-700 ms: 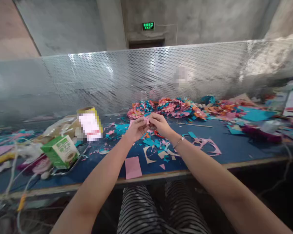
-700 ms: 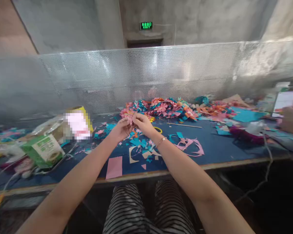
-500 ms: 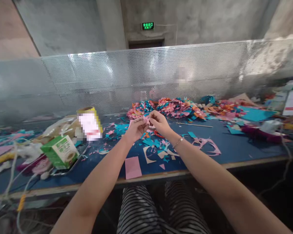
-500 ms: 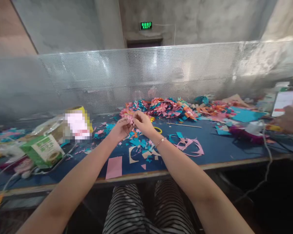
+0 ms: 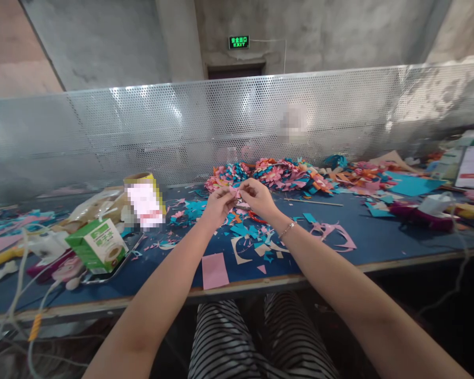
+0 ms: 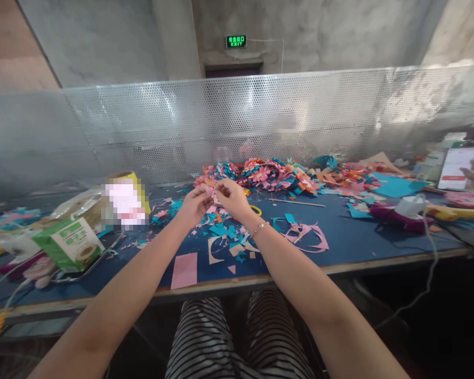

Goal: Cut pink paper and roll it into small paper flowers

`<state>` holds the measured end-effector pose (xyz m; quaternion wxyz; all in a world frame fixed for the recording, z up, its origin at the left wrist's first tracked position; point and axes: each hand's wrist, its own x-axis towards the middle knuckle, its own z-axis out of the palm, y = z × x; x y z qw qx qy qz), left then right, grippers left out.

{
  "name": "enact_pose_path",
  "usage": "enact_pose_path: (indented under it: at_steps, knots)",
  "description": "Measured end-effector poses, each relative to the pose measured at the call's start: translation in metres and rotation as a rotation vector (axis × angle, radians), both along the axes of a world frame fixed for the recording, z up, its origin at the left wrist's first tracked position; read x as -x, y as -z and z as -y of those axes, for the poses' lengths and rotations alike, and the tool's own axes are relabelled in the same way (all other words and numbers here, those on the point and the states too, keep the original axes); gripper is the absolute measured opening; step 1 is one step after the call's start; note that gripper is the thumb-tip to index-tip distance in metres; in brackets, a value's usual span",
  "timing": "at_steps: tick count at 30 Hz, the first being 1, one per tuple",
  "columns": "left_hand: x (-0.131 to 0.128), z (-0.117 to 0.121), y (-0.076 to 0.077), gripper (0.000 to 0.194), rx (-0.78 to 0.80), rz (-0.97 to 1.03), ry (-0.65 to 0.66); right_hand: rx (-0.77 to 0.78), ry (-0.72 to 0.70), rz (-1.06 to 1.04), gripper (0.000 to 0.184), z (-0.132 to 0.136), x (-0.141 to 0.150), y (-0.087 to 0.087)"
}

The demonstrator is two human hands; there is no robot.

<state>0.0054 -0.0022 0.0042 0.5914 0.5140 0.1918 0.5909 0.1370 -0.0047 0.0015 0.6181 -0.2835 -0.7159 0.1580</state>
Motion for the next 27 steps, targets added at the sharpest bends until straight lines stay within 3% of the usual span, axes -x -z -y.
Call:
enact_pose_path:
  at_steps: [10,27]
  knots:
    - [-0.0013,0.0016,0.0011,0.015,-0.030,-0.036,-0.048,0.048,-0.025,0.019,0.005,-0.0021,0.0012,0.0003]
    - [0.0017,-0.0004,-0.0025,0.015,0.059,0.024,-0.122,-0.061,0.098,0.062,0.016,-0.0037,0.0027,0.0042]
